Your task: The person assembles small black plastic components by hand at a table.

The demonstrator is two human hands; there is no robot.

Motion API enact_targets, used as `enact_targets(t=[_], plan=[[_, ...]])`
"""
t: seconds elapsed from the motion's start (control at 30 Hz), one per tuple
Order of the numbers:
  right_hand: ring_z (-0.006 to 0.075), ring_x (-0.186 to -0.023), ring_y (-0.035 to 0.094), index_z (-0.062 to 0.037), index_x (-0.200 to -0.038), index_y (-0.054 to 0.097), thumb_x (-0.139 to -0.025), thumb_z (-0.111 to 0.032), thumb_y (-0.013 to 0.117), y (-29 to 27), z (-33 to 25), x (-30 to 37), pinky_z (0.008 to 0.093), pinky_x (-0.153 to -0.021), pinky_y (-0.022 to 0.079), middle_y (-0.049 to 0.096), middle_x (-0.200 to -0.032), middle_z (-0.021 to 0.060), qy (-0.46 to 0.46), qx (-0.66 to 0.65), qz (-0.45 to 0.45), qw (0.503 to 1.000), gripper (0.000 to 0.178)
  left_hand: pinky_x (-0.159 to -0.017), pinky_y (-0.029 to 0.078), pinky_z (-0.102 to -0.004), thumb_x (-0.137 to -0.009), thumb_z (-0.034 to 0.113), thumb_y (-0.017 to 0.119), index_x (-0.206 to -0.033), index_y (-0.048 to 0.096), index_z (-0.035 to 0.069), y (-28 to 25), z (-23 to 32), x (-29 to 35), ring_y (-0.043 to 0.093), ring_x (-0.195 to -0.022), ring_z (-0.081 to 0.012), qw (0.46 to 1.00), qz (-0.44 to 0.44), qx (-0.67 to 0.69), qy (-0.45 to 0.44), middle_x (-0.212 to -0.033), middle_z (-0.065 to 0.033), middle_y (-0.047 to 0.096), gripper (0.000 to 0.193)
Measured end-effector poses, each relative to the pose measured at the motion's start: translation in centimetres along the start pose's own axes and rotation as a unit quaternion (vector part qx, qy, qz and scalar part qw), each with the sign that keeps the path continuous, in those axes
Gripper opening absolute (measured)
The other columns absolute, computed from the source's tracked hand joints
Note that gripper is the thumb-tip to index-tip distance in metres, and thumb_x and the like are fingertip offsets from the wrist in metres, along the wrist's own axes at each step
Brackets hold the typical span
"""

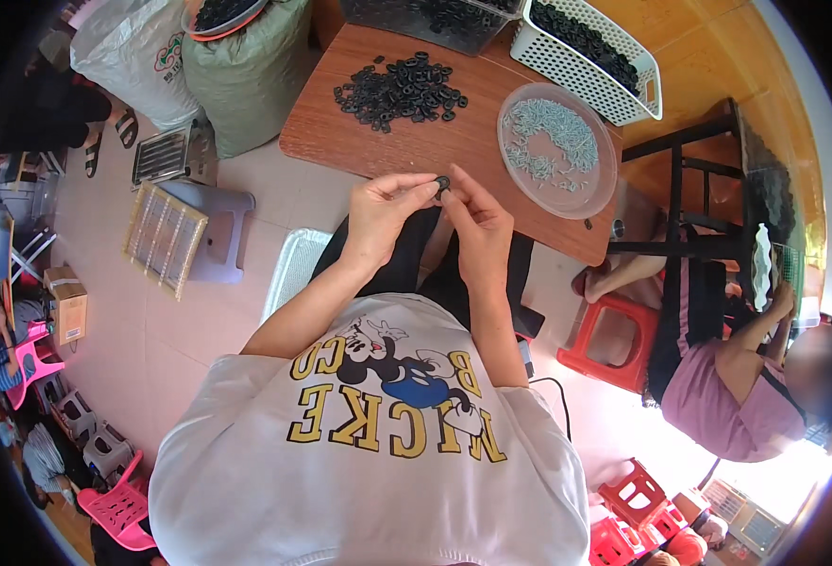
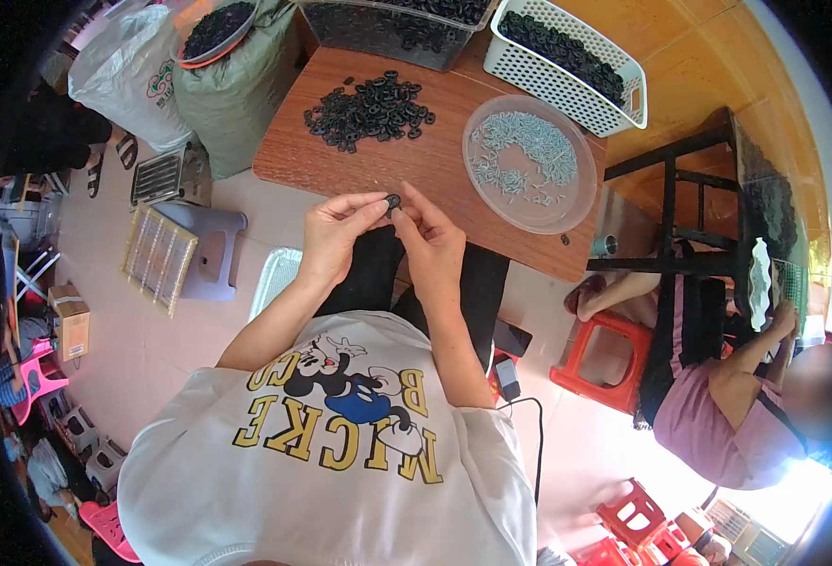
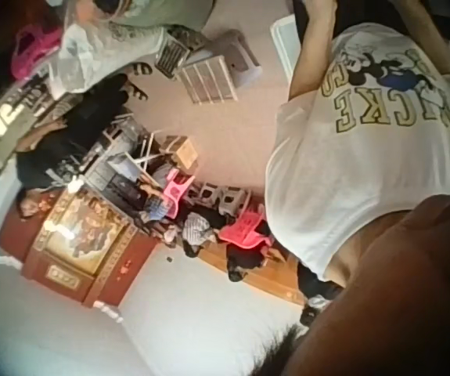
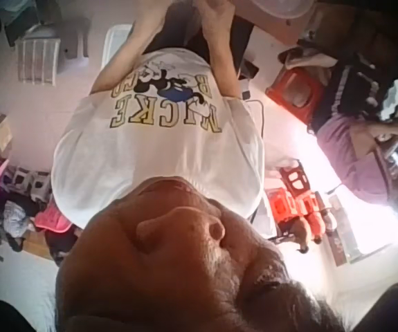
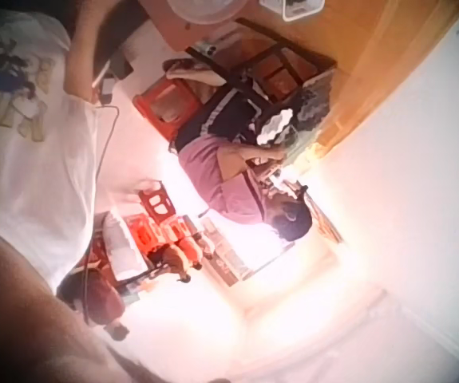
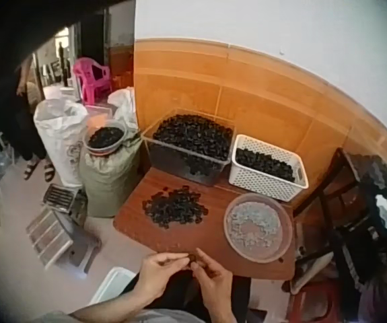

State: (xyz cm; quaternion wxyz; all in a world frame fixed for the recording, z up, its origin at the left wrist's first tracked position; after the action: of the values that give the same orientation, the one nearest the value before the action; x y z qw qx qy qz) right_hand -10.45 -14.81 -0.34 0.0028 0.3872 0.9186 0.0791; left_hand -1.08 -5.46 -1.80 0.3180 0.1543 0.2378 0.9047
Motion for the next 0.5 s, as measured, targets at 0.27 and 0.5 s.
enact_targets(t=[0.27, 0.5], plan=[[0.0052, -0.070, 0.051, -0.0019, -0.112, 0.065, -0.085, -0.001, 0.061, 0.54, 0.27, 0.22, 0.0180, -0.063, 0.042, 0.060, -0.083, 0.0004, 0.001, 0.022, 0.000, 1.000, 0.027, -0.077, 0.055, -0.0307, -0.083, 0.000, 0.064, -0.097, 0.065, -0.006, -0.82, 0.05, 0.07, 0.065, -0.082, -0.0184, 0.999, 0.004, 0.029, -0.042, -0.093, -0.0139, 0.066, 0.016], [0.0057, -0.069, 0.052, 0.0004, -0.110, 0.065, -0.085, -0.001, 0.060, 0.72, 0.34, -0.04, 0.0182, -0.062, 0.042, 0.061, -0.083, 0.0007, 0.000, 0.017, 0.011, 1.000, 0.026, -0.081, 0.051, -0.0250, -0.082, -0.004, 0.063, -0.105, 0.065, -0.002, -0.81, 0.40, 0.21, 0.062, -0.089, -0.0136, 0.998, -0.033, -0.062, 0.006, -0.100, -0.0082, 0.063, 0.023]])
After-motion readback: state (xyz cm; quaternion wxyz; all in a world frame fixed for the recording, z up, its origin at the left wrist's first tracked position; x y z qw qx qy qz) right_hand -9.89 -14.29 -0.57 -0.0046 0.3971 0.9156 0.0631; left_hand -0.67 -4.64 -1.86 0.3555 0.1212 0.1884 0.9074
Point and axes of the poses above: each hand's wrist, its own x-axis away from the middle knuckle, its own y-axis out of the palm, z = x × y, the point moved 3 cm from there along -x, towards the middle knuckle
